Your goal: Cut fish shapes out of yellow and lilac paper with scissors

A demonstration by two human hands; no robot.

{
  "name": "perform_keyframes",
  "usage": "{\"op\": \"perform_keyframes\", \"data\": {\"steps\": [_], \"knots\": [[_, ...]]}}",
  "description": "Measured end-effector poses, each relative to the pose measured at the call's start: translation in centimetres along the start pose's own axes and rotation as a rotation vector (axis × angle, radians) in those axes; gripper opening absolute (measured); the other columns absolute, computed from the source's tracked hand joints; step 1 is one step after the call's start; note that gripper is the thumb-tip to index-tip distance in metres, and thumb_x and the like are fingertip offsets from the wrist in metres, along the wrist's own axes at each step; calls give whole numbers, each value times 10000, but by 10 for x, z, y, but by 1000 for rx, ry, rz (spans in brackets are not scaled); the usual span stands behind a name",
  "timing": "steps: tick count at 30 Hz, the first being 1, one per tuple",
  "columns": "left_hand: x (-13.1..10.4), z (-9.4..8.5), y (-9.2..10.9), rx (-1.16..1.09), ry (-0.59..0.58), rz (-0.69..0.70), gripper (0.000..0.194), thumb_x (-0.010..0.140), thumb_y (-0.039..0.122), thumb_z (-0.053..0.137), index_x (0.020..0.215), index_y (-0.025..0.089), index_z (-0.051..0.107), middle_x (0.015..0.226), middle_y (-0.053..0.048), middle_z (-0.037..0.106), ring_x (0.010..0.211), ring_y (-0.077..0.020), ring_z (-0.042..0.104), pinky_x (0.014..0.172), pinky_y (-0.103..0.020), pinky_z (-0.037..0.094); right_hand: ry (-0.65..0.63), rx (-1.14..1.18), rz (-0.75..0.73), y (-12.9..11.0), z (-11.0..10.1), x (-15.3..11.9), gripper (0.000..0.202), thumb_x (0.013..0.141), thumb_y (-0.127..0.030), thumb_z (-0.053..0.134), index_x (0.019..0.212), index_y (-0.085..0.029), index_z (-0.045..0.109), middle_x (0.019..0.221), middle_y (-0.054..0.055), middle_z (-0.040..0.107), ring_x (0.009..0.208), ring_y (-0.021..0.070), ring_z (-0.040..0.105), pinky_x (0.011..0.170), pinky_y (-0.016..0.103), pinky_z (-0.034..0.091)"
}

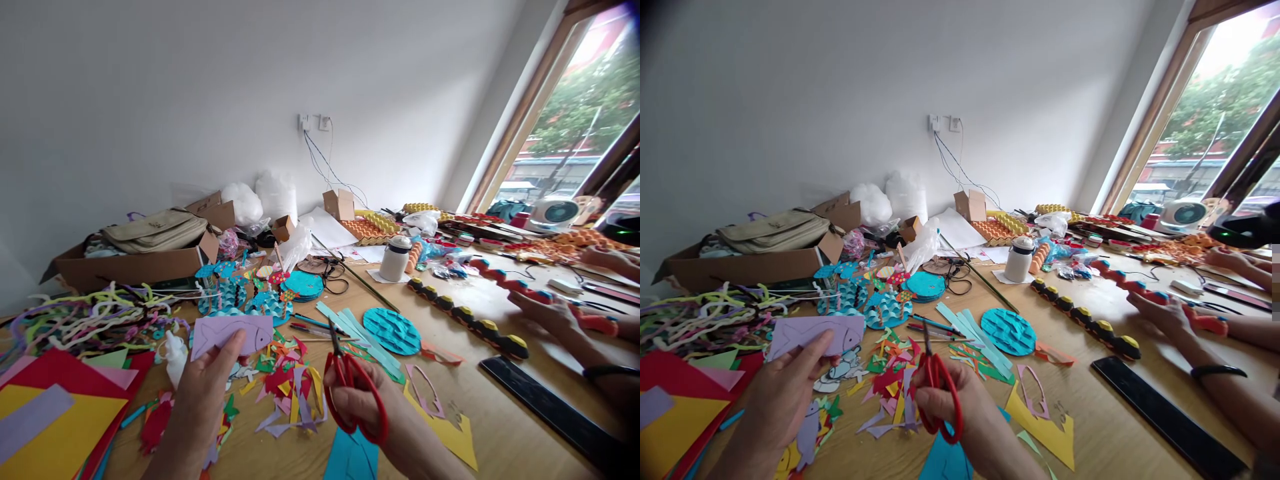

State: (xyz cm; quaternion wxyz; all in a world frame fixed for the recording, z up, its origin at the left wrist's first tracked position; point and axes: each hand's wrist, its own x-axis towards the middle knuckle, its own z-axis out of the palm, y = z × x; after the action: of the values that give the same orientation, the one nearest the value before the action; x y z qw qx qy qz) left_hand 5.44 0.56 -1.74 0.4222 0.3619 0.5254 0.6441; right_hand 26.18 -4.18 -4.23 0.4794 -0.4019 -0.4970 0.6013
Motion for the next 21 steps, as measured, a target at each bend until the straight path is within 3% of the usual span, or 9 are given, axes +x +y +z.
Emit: {"op": "perform_keyframes", "data": {"steps": [3, 7, 11, 14, 21], "knots": [[-3, 1, 0, -57, -39, -99, 157, 561, 340, 733, 594, 197, 677, 623, -2, 702, 732, -213, 643, 671, -282, 498, 31, 78, -35, -23, 7, 18, 311, 646, -387, 709, 580, -155, 513, 428, -41, 463, 406, 78, 397, 418, 202, 284], [-6, 1, 1, 87, -87, -69, 197, 574, 400, 718, 584, 203, 698, 584, -17, 701, 706, -226, 646, 684, -289, 493, 173, 73, -108, -38, 25, 38, 293, 585, -347, 769, 679, -153, 569, 545, -23, 569, 477, 91, 475, 480, 204, 357], [-10, 2, 4, 156, -73, -48, 179, 569, 393, 718, 556, 216, 692, 607, -26, 716, 716, -242, 654, 708, -308, 496, 99, 76, -126, -43, 41, 47, 291, 592, -348, 762, 695, -155, 570, 576, -18, 584, 509, 93, 487, 497, 205, 368], [-12, 3, 6, 118, -126, -68, 175, 550, 374, 730, 619, 214, 714, 679, -38, 741, 771, -265, 663, 741, -333, 506, 73, 108, -121, -47, 47, 50, 305, 554, -330, 780, 686, -164, 562, 551, -47, 542, 490, 81, 456, 475, 194, 347], [-21, 13, 6, 39, -202, 66, 210, 598, 419, 691, 582, 210, 672, 560, -19, 647, 586, -212, 594, 562, -308, 489, 43, 118, -150, -54, 57, 56, 287, 531, -256, 775, 633, -176, 519, 517, -74, 508, 469, 73, 439, 469, 191, 342]]}}
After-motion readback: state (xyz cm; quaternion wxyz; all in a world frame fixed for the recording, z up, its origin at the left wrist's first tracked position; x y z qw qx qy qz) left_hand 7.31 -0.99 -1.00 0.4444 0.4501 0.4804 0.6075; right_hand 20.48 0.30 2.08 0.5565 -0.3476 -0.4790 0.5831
